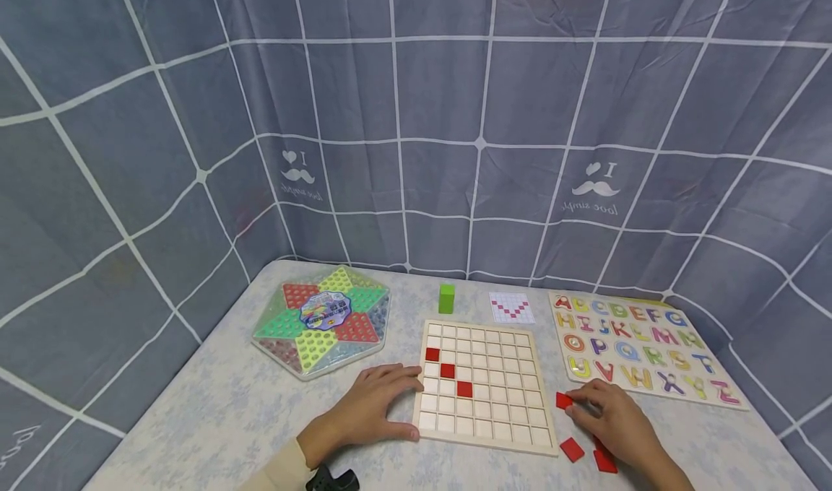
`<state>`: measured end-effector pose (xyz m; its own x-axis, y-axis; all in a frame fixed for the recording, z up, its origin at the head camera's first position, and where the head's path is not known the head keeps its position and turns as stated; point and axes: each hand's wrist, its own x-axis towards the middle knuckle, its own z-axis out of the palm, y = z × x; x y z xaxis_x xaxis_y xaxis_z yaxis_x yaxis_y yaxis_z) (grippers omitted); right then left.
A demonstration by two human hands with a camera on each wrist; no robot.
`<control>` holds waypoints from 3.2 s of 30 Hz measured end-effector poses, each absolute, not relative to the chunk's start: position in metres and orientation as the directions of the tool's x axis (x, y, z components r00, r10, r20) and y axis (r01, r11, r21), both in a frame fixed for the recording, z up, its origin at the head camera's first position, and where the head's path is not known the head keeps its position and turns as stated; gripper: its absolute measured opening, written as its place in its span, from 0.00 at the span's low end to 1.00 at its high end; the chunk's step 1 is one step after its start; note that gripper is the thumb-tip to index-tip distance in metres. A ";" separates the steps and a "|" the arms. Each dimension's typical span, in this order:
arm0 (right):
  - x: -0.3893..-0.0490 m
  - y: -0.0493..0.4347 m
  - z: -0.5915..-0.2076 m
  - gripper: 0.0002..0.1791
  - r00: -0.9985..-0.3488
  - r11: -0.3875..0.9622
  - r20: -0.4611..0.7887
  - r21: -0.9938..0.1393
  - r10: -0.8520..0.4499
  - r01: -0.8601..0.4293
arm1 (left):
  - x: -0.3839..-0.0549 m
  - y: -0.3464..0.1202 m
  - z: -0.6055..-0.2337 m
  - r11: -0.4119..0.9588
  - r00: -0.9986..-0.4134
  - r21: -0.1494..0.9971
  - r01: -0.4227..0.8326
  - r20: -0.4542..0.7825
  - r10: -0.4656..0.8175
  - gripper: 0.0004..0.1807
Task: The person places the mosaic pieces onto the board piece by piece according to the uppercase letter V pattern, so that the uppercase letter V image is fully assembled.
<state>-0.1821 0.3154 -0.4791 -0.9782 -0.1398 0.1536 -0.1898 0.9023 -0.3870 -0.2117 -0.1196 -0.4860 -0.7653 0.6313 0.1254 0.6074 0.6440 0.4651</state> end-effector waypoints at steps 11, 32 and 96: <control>-0.184 0.318 -0.481 0.12 -0.978 0.877 0.158 -0.441 -0.134 -0.192 | -0.212 -0.120 -0.487 0.643 -0.762 0.453 0.618 0.142 0.632 0.37; -0.194 0.297 -0.469 0.11 -0.934 0.816 0.306 -0.483 -0.184 -0.319 | -0.212 -0.121 -0.489 0.632 -0.749 0.436 0.640 0.170 0.641 0.37; -0.200 0.205 -0.492 0.11 -0.759 0.562 0.459 -0.511 -0.461 -0.650 | -0.212 -0.121 -0.488 0.625 -0.749 0.450 0.638 0.171 0.640 0.37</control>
<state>-0.2000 0.2054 -0.4916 -0.7593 -0.4610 0.4592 -0.6503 0.5621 -0.5110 -0.2122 -0.1206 -0.4883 -0.7486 0.6405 0.1714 0.6378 0.6252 0.4499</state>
